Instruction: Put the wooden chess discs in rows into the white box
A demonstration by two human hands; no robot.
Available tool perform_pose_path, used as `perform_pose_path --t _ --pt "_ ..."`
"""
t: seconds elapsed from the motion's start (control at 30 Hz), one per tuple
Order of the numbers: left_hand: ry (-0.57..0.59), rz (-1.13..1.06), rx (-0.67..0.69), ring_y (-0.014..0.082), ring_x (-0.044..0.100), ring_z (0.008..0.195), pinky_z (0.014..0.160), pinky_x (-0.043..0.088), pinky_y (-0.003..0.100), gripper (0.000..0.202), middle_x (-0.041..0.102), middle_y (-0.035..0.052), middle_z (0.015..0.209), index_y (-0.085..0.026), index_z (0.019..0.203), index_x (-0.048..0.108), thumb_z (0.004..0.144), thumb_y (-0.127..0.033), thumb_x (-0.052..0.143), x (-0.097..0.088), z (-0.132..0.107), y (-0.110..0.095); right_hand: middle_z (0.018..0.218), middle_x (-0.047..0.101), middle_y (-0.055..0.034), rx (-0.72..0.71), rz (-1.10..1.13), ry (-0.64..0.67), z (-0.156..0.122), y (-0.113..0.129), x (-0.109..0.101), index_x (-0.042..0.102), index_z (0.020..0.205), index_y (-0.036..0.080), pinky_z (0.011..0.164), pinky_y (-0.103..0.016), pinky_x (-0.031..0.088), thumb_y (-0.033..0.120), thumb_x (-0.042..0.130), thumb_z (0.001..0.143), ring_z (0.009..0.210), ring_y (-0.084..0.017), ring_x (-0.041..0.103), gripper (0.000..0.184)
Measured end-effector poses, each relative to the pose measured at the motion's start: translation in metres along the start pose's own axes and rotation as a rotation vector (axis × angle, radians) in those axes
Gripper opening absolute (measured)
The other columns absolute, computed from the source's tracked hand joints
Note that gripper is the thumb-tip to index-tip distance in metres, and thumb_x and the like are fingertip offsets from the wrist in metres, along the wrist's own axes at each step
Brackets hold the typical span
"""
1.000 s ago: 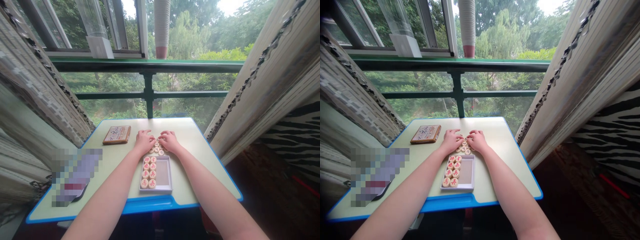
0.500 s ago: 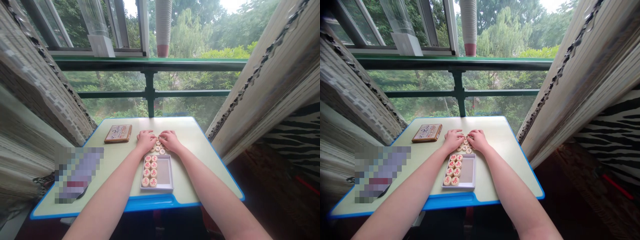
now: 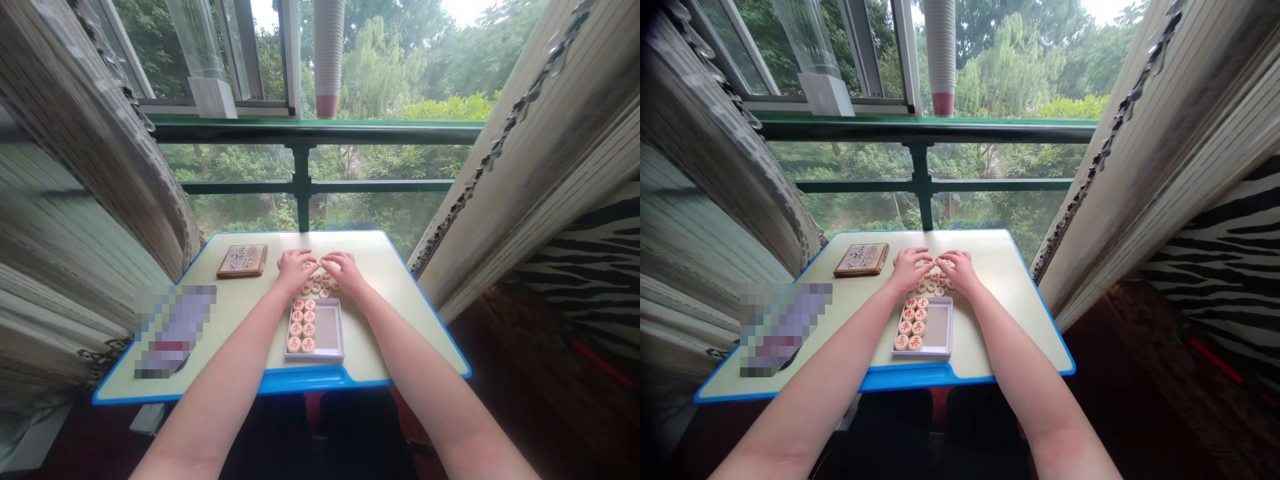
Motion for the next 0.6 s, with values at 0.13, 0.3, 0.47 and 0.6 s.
perform_pose_path --t 0.13,0.3,0.47,0.6 --pt "0.007 -0.030 0.054 0.0249 0.044 0.113 0.095 0.032 0.043 0.015 0.060 -0.0010 0.118 -0.028 0.085 0.070 0.076 -0.036 0.060 -0.013 -0.008 -0.016 0.104 0.065 -0.0060 0.023 0.043 0.042 -0.006 0.014 -0.014 0.069 0.096 0.022 0.091 -0.036 0.036 0.041 0.057 0.079 0.107 -0.023 0.049 0.028" --pt "0.012 -0.054 0.091 0.0245 0.045 0.112 0.096 0.033 0.043 0.016 0.061 0.0002 0.116 -0.026 0.085 0.070 0.076 -0.036 0.061 -0.019 -0.023 -0.025 0.100 0.067 -0.0068 -0.019 -0.017 0.074 -0.020 0.037 -0.025 0.070 0.092 0.020 0.091 -0.036 0.036 0.037 0.059 0.078 0.102 -0.022 0.053 0.024" --pt "0.076 -0.065 0.152 0.0241 0.046 0.111 0.097 0.032 0.042 0.018 0.062 0.0000 0.114 -0.026 0.084 0.070 0.074 -0.038 0.063 -0.015 -0.037 -0.032 0.098 0.067 -0.0075 -0.042 -0.087 0.019 -0.048 0.044 -0.030 0.069 0.093 0.019 0.093 -0.039 0.034 0.038 0.058 0.079 0.101 -0.023 0.053 0.025" --pt "0.122 -0.069 0.218 0.0247 0.047 0.110 0.096 0.033 0.042 0.020 0.063 0.0006 0.113 -0.026 0.084 0.071 0.073 -0.040 0.063 -0.009 -0.045 -0.037 0.099 0.066 -0.0067 -0.064 -0.077 -0.035 -0.068 0.039 -0.030 0.069 0.094 0.021 0.091 -0.038 0.036 0.038 0.057 0.080 0.100 -0.022 0.053 0.025"
Point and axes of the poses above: each hand's wrist, its own z-axis towards the middle knuckle, its own x-axis out of the palm, y = z × x, the point moved 9 cm from there along z, towards the middle knuckle
